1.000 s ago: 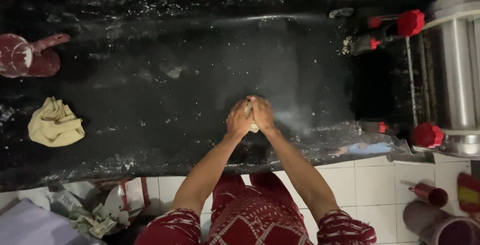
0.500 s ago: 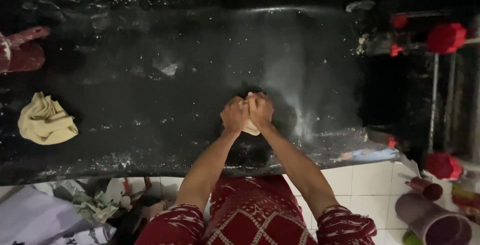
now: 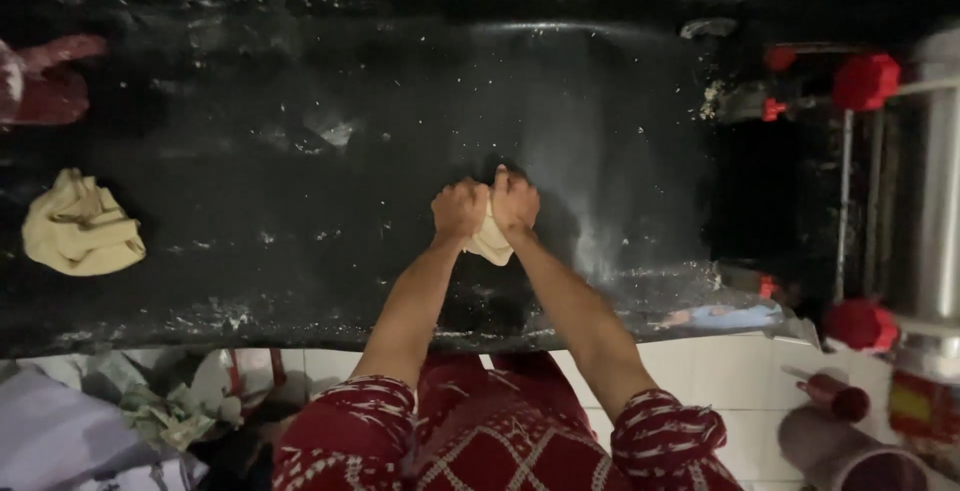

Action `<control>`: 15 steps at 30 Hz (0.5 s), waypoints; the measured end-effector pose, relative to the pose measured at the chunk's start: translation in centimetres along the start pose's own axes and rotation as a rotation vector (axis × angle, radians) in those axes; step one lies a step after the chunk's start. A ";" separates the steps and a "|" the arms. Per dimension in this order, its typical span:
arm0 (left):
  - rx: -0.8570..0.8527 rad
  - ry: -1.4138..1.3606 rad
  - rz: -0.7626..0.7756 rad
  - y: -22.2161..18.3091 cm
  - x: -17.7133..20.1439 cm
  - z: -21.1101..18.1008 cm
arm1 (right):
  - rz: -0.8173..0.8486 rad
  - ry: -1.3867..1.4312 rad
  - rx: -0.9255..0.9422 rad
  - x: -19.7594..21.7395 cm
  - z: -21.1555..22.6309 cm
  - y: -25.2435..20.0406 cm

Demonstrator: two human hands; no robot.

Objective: Kneading a small ball of dough by hand on a floured work surface in a bakery.

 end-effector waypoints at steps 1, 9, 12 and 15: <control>-0.018 0.002 -0.010 -0.8 1.2 -0.8 | -0.016 0.012 0.005 -0.7 -0.5 -0.6; -0.439 -0.152 -0.394 -2.5 6.6 -6.8 | -0.701 0.358 0.790 4.2 0.1 -5.4; 0.014 -0.487 -0.344 -2.9 5.7 -5.3 | -0.613 0.286 0.892 3.2 -0.1 -7.3; 0.442 -0.714 -0.408 -2.8 0.5 1.4 | -0.509 0.150 0.866 2.7 0.6 -9.2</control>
Point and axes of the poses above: each hand's wrist, its own y-axis towards the middle knuckle, its own x-axis out of the back of the hand, z = x × y, the point moved 3 cm from there along y, towards the middle knuckle, and after that the axes turned 15 degrees about -y, right-handed, at the moved point
